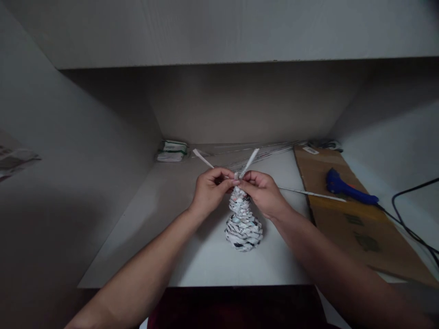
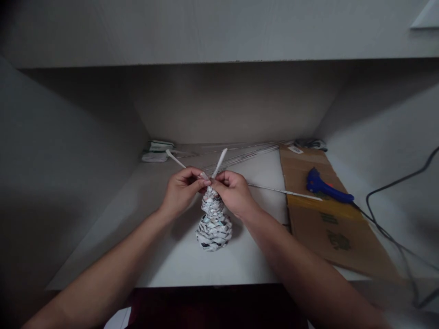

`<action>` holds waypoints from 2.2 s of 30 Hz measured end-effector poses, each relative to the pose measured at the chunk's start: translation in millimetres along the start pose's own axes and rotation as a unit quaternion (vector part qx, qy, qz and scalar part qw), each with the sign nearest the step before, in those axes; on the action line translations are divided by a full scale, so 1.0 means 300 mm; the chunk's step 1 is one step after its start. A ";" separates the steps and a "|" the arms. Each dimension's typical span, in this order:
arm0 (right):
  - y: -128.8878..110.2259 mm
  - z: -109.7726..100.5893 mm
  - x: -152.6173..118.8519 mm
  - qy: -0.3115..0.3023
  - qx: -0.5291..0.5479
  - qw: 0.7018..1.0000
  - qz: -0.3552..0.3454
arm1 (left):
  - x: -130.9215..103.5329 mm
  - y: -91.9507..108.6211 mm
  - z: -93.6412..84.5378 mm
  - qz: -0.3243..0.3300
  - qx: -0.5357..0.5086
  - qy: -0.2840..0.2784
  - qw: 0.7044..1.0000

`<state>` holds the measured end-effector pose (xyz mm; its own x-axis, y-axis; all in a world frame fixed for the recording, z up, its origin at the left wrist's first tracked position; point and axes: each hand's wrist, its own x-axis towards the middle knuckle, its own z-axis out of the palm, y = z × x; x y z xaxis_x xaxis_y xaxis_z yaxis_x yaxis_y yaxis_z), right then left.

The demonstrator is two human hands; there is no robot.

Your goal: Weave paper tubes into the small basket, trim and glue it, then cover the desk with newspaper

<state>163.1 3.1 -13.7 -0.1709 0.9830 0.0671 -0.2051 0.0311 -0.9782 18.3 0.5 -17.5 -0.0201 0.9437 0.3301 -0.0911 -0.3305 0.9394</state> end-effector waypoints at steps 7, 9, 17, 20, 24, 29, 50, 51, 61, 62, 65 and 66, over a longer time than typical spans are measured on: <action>0.009 -0.003 -0.008 -0.012 -0.053 0.998 -0.036 | -0.004 0.006 0.010 -0.053 -0.007 0.031 0.998; 0.011 -0.002 -0.013 -0.018 -0.068 0.996 -0.050 | -0.006 0.010 0.014 -0.045 0.012 0.051 0.998; 0.005 0.005 -0.020 -0.034 -0.073 0.996 -0.045 | 0.001 0.047 0.001 -0.146 -0.065 0.044 0.986; 0.005 0.002 -0.021 -0.044 -0.072 0.995 -0.046 | 0.005 0.070 -0.011 -0.176 -0.061 0.031 0.982; 0.008 0.001 -0.026 -0.042 -0.095 0.993 -0.055 | 0.005 0.090 -0.016 -0.201 -0.062 0.020 0.977; 0.005 0.008 -0.035 -0.017 -0.127 0.990 -0.051 | -0.002 0.096 -0.008 -0.206 -0.056 0.011 0.977; -0.004 0.001 -0.022 0.015 -0.024 0.998 -0.058 | -0.006 0.042 -0.007 -0.167 -0.091 -0.019 0.982; -0.007 0.001 -0.024 0.015 -0.028 0.997 -0.064 | -0.009 0.045 -0.006 -0.172 -0.102 -0.016 0.980; -0.016 -0.005 -0.019 0.006 -0.075 0.992 -0.099 | -0.022 0.059 0.017 -0.138 -0.091 0.020 0.986; -0.016 -0.004 -0.019 0.009 -0.070 0.993 -0.096 | -0.023 0.060 0.018 -0.135 -0.086 0.020 0.987; -0.015 -0.001 -0.022 0.020 -0.058 0.993 -0.097 | -0.028 0.066 0.022 -0.130 -0.076 0.018 0.988; -0.014 0.000 -0.023 0.025 -0.056 0.993 -0.101 | -0.029 0.068 0.023 -0.131 -0.073 0.017 0.989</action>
<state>165.0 -3.8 -9.9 -0.0895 0.9625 0.2563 -0.1212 0.2449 -0.9620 23.5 -14.5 -0.5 -0.0106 0.9974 0.0714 -0.2399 -0.0718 0.9681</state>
